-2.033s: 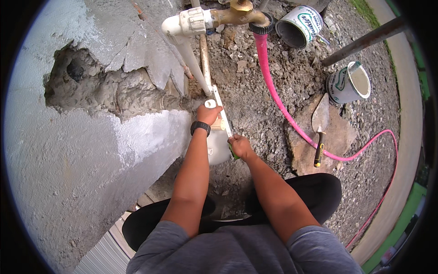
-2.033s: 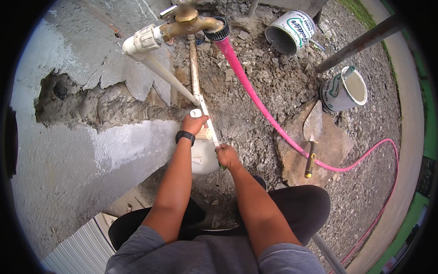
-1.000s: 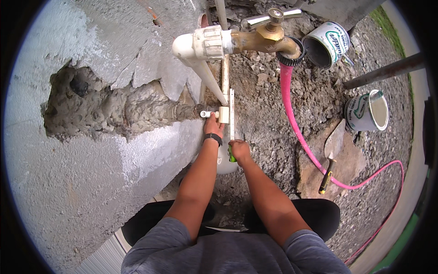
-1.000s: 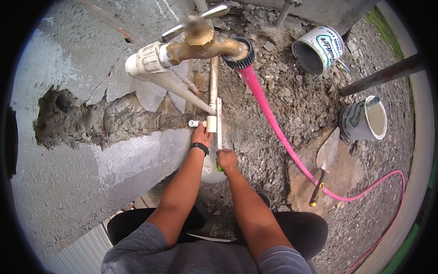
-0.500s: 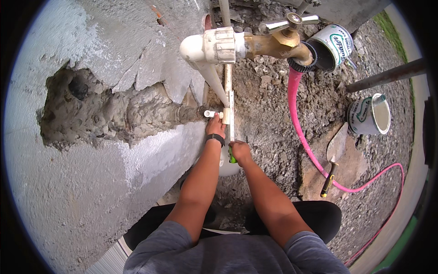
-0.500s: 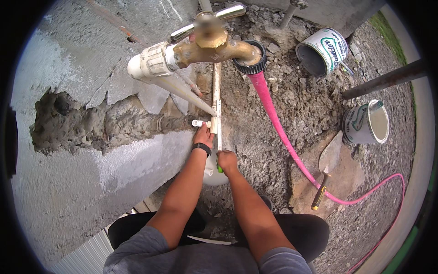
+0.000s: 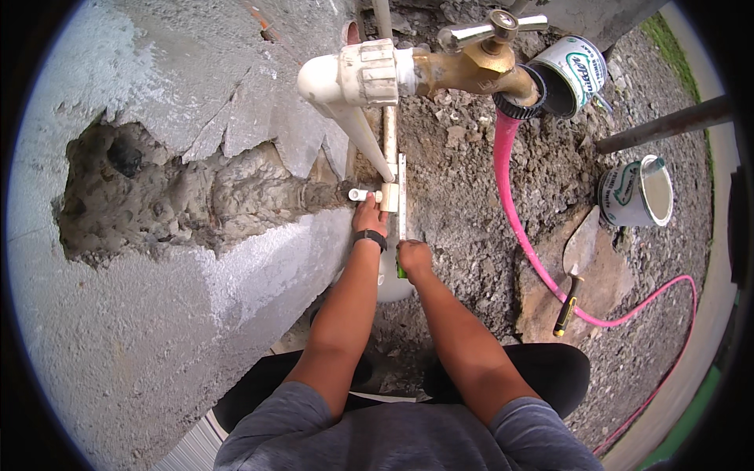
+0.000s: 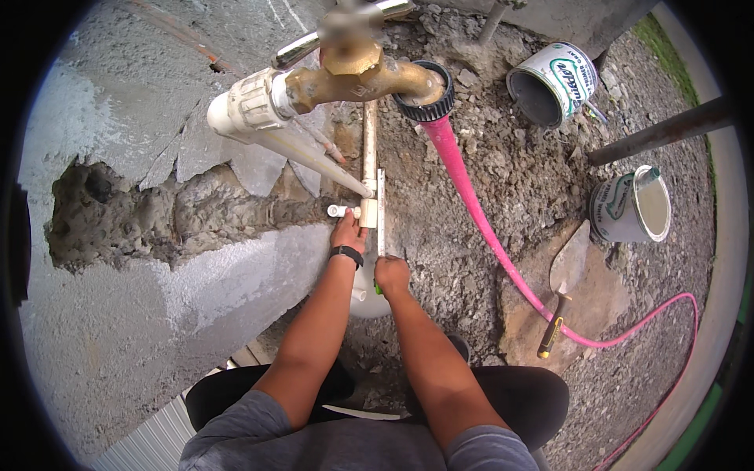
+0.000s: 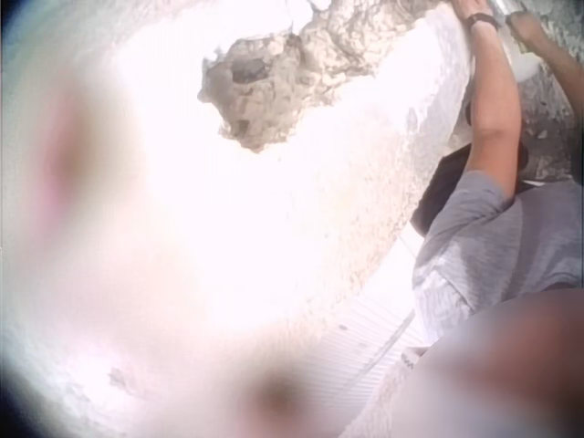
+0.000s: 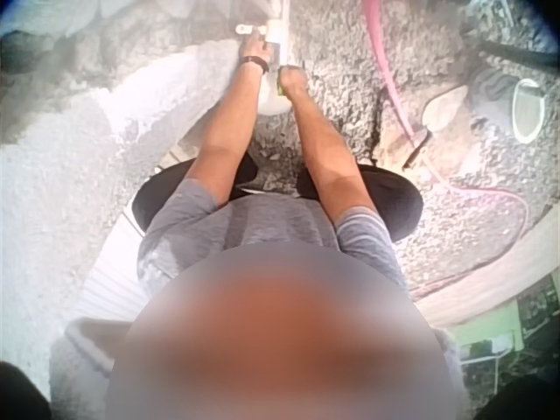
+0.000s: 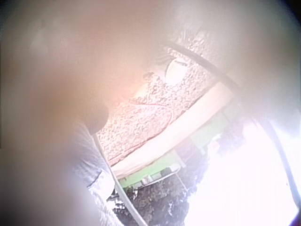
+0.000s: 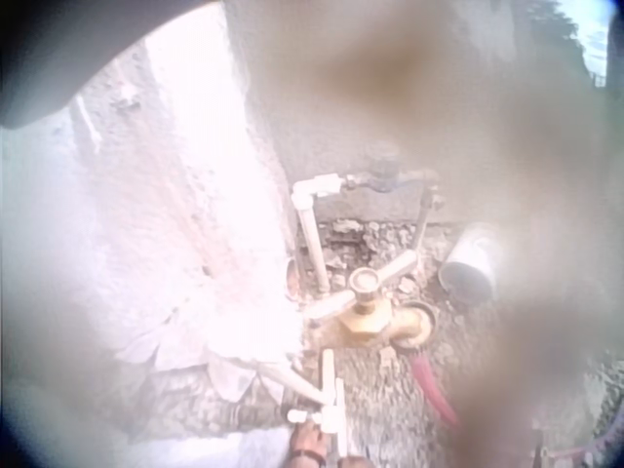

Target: The person measures and cuts a white PVC pipe, then uses a heat gun to soften the ends before joining them to fittings. They repeatedly measure, cut, and assemble sections, checking fit against an existing wall-mounted pipe.

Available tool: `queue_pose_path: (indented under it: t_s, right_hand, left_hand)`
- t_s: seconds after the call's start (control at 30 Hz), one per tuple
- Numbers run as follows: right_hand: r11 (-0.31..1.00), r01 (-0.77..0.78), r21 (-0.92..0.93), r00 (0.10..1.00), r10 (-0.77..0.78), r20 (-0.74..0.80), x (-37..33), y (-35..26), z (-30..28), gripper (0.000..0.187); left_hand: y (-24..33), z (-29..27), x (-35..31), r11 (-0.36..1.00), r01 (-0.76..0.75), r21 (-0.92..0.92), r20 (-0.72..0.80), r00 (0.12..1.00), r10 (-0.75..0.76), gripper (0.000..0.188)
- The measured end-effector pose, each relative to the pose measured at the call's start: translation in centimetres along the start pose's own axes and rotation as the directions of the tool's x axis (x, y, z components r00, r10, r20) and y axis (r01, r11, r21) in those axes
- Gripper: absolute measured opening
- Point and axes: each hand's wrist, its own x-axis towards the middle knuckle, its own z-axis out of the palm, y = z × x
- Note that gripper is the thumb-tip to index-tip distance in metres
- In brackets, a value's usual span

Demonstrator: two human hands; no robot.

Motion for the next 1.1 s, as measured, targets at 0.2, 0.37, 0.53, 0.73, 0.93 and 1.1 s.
queue_pose_path:
  t_s: [0.2, 0.37, 0.53, 0.73, 0.93, 1.1]
  right_hand:
    - [1.000, 0.016, -0.025, 1.000, -0.016, -0.007, 0.0, -0.2, -0.3, 0.031]
    - [0.998, 0.024, -0.049, 1.000, -0.024, 0.001, 0.4, 0.5, 0.0, 0.032]
    - [0.993, 0.083, -0.086, 0.996, -0.085, -0.022, 0.1, 1.1, 0.0, 0.034]
    - [0.996, 0.047, -0.080, 0.999, -0.048, -0.007, -1.9, 1.7, -0.5, 0.034]
    - [0.991, 0.102, -0.085, 0.995, -0.099, 0.033, -1.5, 2.1, -0.8, 0.037]
    - [0.985, 0.131, -0.111, 0.990, -0.124, 0.065, -1.2, 2.1, -1.2, 0.034]
  left_hand:
    - [0.0, 0.0, 0.1, 1.000, 0.008, -0.002, 0.001, 1.000, -0.008, 0.027]
    - [0.0, 0.1, -0.1, 1.000, 0.005, 0.014, -0.020, 1.000, -0.004, 0.028]
    - [0.2, 0.4, -0.3, 1.000, 0.013, -0.023, -0.036, 0.999, -0.014, 0.026]
    - [0.1, 0.2, 0.0, 0.999, 0.038, -0.030, -0.035, 0.999, -0.039, 0.027]
    - [-0.1, 0.4, 0.2, 0.999, 0.027, -0.020, -0.070, 0.997, -0.028, 0.027]
    - [-0.1, 0.2, 0.2, 0.999, 0.017, -0.032, -0.021, 1.000, -0.018, 0.029]
